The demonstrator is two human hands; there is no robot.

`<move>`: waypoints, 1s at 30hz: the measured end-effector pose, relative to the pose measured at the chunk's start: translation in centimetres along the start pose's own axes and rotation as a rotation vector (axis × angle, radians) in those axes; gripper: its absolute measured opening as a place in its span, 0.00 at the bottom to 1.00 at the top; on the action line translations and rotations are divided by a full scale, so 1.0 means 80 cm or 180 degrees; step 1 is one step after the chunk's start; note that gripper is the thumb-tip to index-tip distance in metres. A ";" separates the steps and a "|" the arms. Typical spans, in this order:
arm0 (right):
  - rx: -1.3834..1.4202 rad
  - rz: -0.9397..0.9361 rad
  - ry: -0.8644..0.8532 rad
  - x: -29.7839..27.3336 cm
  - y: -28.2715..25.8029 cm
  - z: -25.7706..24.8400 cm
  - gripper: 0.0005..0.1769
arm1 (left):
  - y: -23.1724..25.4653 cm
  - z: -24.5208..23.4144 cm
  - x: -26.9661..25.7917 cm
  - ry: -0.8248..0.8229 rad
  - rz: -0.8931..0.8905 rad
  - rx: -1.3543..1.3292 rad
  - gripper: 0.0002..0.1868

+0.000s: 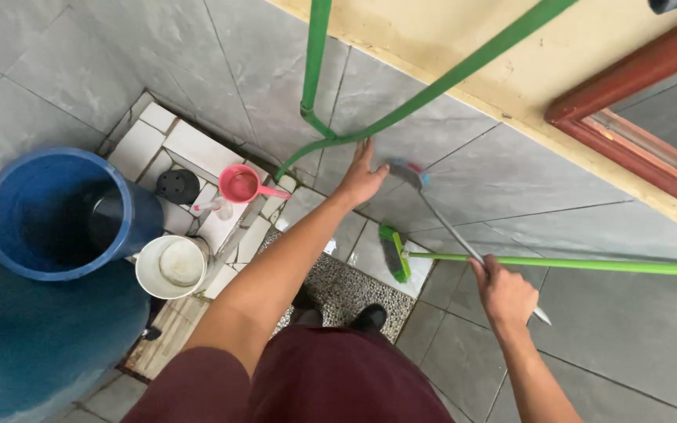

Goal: Scrubbing bathroom walls and floor with a brush and water.

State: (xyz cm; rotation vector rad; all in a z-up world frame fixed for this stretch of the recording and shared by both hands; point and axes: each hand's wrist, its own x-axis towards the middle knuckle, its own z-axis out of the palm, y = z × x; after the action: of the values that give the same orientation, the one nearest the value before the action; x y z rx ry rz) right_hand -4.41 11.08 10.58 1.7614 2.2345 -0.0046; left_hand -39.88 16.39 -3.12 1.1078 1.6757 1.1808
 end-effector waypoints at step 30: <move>0.0965 -0.0413 0.0507 0.024 0.075 0.064 0.28 | 0.070 0.047 -0.060 0.0196 -0.0744 0.0219 0.44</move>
State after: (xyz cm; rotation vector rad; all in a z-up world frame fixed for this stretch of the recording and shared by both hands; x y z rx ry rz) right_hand 2.04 13.49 6.28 1.8144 2.5737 -0.2519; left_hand -33.71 13.92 1.86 0.8951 1.8493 1.0237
